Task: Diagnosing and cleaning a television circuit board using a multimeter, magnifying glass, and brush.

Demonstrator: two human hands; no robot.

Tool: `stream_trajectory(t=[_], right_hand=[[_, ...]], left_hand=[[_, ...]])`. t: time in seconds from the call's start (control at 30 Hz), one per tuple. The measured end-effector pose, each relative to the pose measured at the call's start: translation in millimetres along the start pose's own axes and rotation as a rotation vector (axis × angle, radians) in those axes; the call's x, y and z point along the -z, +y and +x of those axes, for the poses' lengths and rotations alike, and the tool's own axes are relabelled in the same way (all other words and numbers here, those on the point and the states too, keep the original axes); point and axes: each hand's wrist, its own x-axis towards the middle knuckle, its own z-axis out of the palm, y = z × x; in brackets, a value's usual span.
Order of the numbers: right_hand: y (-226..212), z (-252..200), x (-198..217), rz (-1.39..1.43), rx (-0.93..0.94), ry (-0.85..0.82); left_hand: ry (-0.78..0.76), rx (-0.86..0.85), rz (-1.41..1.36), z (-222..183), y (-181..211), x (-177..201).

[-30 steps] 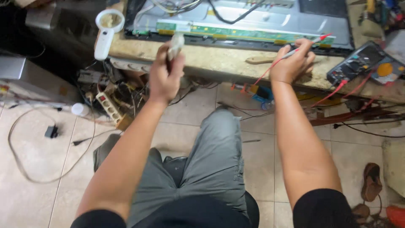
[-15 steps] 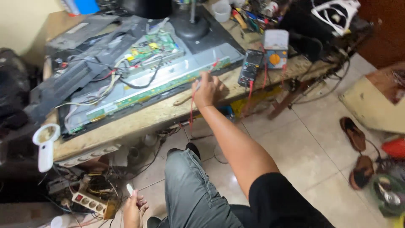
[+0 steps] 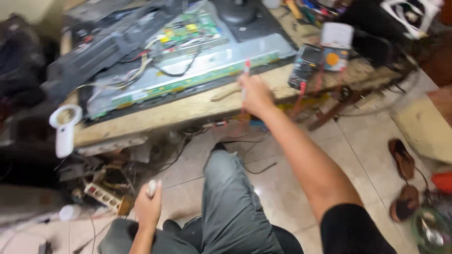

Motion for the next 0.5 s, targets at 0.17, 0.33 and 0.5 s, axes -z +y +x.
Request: stream_trajectory(t=[0.17,0.33,0.5], right_hand=[[37,3,-14,-0.371,0.308,-0.054],[46,15,-14,-0.518,0.485,0.027],[24,20,3,-0.492,0.595,-0.022]], left_hand=[[0.392,-0.85,0.207,57,55,33],[0.522,-1.33,0.225,112,129,74],[0.471,-1.225,0.26,122,152,99]])
